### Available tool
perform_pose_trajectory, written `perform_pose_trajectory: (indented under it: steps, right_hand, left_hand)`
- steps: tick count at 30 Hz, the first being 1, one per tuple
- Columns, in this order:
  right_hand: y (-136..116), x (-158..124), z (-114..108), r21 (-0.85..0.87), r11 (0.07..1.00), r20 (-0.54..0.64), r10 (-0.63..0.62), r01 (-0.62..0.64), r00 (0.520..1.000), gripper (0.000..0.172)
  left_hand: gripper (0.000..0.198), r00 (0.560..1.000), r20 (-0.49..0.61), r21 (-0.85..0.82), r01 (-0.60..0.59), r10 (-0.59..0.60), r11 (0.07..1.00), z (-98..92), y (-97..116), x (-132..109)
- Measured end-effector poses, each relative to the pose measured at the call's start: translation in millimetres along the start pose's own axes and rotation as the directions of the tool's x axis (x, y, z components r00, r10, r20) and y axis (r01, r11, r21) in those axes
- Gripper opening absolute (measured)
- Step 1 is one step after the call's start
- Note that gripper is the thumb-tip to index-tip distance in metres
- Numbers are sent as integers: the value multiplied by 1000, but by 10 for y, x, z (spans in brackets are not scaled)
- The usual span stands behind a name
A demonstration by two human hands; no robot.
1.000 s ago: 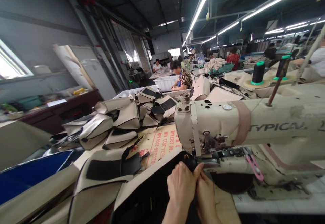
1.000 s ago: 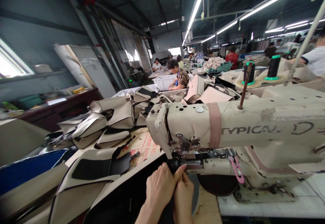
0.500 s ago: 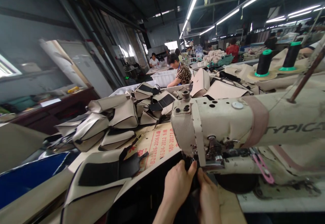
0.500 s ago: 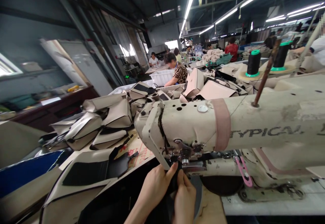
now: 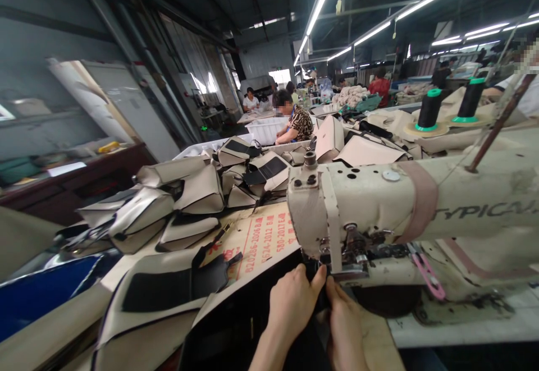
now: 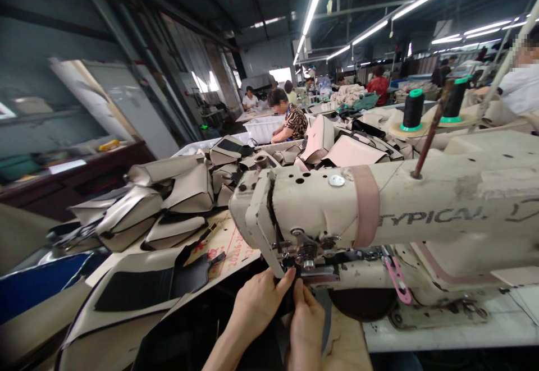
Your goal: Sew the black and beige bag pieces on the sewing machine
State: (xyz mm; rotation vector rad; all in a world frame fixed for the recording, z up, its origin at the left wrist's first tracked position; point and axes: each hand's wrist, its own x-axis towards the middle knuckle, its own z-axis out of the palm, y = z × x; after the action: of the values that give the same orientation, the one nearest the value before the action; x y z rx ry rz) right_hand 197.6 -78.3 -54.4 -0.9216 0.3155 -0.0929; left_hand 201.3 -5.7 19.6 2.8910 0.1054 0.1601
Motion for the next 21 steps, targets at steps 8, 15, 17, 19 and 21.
perform_pose_trajectory:
  steps: [8, 15, 17, 19, 21]
  right_hand:
    - [-85, -55, 26, 24, 999, 29, 44, -45, 999, 50]
    - [-97, -22, -31, -9, 999, 8, 48, -48, 999, 46]
    - [-98, -31, -36, -21, 999, 5, 33, -33, 999, 45]
    - [-99, -50, -34, -28, 1000, 9, 15, -14, 1000, 45]
    - [-100, -60, -34, -37, 999, 13, -2, 3, 1000, 46]
  left_hand:
    - [56, 999, 32, -117, 40, -36, 992, 43, -17, 33]
    - [53, 998, -18, -171, 49, -53, 984, 150, -83, 75]
    - [52, 998, -29, -185, 45, -51, 982, 157, -85, 76]
    - [50, 998, -34, -202, 49, -57, 978, 156, -81, 71]
    - [49, 997, -42, -212, 55, -65, 976, 155, -78, 69]
